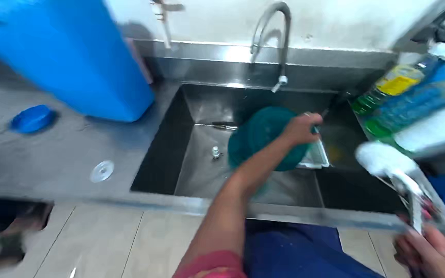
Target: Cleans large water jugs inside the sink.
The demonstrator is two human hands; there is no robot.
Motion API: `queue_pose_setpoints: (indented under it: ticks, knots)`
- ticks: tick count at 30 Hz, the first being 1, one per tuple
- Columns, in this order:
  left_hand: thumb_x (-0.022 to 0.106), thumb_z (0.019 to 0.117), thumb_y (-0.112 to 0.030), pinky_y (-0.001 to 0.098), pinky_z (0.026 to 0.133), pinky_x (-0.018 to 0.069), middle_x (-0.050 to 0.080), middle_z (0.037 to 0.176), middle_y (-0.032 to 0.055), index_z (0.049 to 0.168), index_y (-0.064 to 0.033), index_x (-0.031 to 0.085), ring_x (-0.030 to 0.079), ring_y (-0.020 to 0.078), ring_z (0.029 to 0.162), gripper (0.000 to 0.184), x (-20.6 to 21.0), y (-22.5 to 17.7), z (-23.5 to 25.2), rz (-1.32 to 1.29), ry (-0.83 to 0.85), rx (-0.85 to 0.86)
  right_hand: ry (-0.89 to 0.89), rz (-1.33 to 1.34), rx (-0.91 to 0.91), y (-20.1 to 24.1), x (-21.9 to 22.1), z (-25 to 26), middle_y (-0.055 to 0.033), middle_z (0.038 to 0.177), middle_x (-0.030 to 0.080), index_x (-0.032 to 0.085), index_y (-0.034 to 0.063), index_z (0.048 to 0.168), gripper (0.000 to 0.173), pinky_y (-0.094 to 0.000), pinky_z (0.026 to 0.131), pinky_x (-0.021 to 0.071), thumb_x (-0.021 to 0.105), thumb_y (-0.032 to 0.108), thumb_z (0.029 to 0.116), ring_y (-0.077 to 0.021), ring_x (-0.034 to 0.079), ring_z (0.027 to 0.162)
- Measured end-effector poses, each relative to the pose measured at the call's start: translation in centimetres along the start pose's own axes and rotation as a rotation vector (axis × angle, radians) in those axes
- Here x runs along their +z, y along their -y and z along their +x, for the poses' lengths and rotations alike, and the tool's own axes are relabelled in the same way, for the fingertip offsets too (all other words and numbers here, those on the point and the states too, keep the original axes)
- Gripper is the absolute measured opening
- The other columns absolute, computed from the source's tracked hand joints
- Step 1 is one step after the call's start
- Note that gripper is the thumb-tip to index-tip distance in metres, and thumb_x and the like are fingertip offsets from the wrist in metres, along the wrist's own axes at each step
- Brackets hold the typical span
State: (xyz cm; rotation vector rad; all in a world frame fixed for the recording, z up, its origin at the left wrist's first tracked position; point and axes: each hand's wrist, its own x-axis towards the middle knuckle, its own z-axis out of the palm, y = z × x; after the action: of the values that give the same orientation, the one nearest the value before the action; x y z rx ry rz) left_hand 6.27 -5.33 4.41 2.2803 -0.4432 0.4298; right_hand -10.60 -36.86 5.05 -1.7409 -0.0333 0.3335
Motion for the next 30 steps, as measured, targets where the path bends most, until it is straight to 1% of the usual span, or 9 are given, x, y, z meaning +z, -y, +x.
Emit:
queue_pose_setpoints:
  ticks: [3, 6, 8, 11, 14, 19, 24, 26, 30]
  knots:
    - [0.077, 0.0842, -0.009, 0.0532, 0.103, 0.0507, 0.069, 0.118, 0.0263, 0.111, 0.0088, 0.071, 0.065, 0.0393, 0.117, 0.033, -3.9, 2.7, 0.1, 0.037, -0.07, -0.186, -0.106, -0.422, -0.017, 1.6, 2.9, 7.1, -0.0018, 0.079, 0.053, 0.03, -0.0018, 0.154, 0.053, -0.0241, 0.053, 0.0438, 0.041, 0.015, 0.1053, -0.0055, 0.048, 0.057]
    - [0.074, 0.089, -0.016, 0.0594, 0.102, 0.0475, 0.065, 0.122, 0.0292, 0.117, 0.0089, 0.066, 0.062, 0.0432, 0.12, 0.038, -7.2, 4.6, -0.9, 0.089, -0.093, -0.398, 0.06, -0.9, 0.152, 4.6, 4.1, 15.5, -0.0343, 0.117, 0.064, 0.034, 0.0081, 0.159, 0.05, -0.0629, 0.093, 0.0484, 0.045, 0.017, 0.1107, -0.0483, 0.065, 0.104]
    - [0.073, 0.0891, -0.016, 0.0623, 0.095, 0.0488, 0.065, 0.118, 0.0309, 0.114, 0.0091, 0.066, 0.063, 0.0457, 0.114, 0.036, -8.5, 5.0, -2.7, 0.136, -0.139, -0.422, 0.176, -1.188, 0.24, 5.2, 5.1, 21.3, -0.0342, 0.123, 0.065, 0.043, 0.0156, 0.156, 0.047, -0.0736, 0.095, 0.0445, 0.05, 0.02, 0.109, -0.0569, 0.061, 0.115]
    - [0.073, 0.0876, -0.016, 0.062, 0.086, 0.0522, 0.067, 0.11, 0.029, 0.11, 0.0085, 0.067, 0.067, 0.0445, 0.102, 0.033, -8.6, 4.4, -5.9, 0.23, -0.162, -0.353, 0.444, -1.52, 0.334, 5.3, 7.9, 29.3, -0.0318, 0.128, 0.063, 0.063, -0.0015, 0.131, 0.034, -0.0726, 0.096, 0.0431, 0.061, 0.015, 0.1016, -0.0525, 0.057, 0.122]
    - [0.071, 0.0829, -0.016, 0.0604, 0.081, 0.0528, 0.069, 0.102, 0.0285, 0.102, 0.0099, 0.067, 0.068, 0.0448, 0.096, 0.032, -8.9, 3.9, -8.0, 0.352, -0.231, -0.33, 0.701, -1.795, 0.302, 1.2, 10.0, 36.3, -0.0311, 0.129, 0.061, 0.064, -0.0112, 0.121, 0.032, -0.0663, 0.105, 0.0382, 0.058, 0.015, 0.1037, -0.048, 0.055, 0.125]
    - [0.063, 0.085, -0.022, 0.0603, 0.068, 0.0535, 0.069, 0.097, 0.0268, 0.099, 0.0066, 0.07, 0.069, 0.0431, 0.08, 0.033, -12.5, 2.1, -7.7, 0.625, 0.095, -0.479, 0.571, -1.419, 0.225, -11.7, 10.7, 46.4, -0.0335, 0.134, 0.058, 0.06, -0.0137, 0.127, 0.034, -0.0664, 0.107, 0.0413, 0.056, 0.008, 0.1016, -0.0508, 0.054, 0.128]
    - [0.069, 0.0897, -0.035, 0.064, 0.076, 0.0544, 0.068, 0.112, 0.0259, 0.115, 0.003, 0.068, 0.069, 0.042, 0.089, 0.046, -11.7, 4.3, 0.8, 0.623, 0.323, -0.604, 0.47, -0.726, -0.13, -18.9, 17.5, 45.5, -0.0285, 0.151, 0.047, 0.056, 0.007, 0.146, 0.052, -0.0659, 0.107, 0.0446, 0.069, 0.01, 0.0956, -0.0495, 0.051, 0.134]
    - [0.077, 0.0914, -0.025, 0.0693, 0.081, 0.0512, 0.064, 0.118, 0.0311, 0.124, 0.005, 0.063, 0.066, 0.0487, 0.097, 0.047, -9.6, 6.1, 5.7, 0.617, 0.37, -0.661, 0.593, -0.679, 0.027, -22.0, 19.7, 44.4, -0.029, 0.163, 0.027, 0.054, 0.0128, 0.149, 0.065, -0.0718, 0.11, 0.035, 0.078, 0.012, 0.089, -0.0542, 0.033, 0.145]
    - [0.067, 0.1004, -0.033, 0.0761, 0.094, 0.0421, 0.052, 0.133, 0.0423, 0.146, 0.0088, 0.042, 0.055, 0.0614, 0.118, 0.066, -7.0, 8.9, 13.5, 0.726, 0.306, -0.827, 0.72, -0.708, 0.181, -22.2, 19.6, 44.0, -0.0291, 0.152, 0.044, 0.06, 0.0029, 0.138, 0.04, -0.063, 0.109, 0.0419, 0.062, 0.009, 0.0985, -0.0476, 0.05, 0.135]
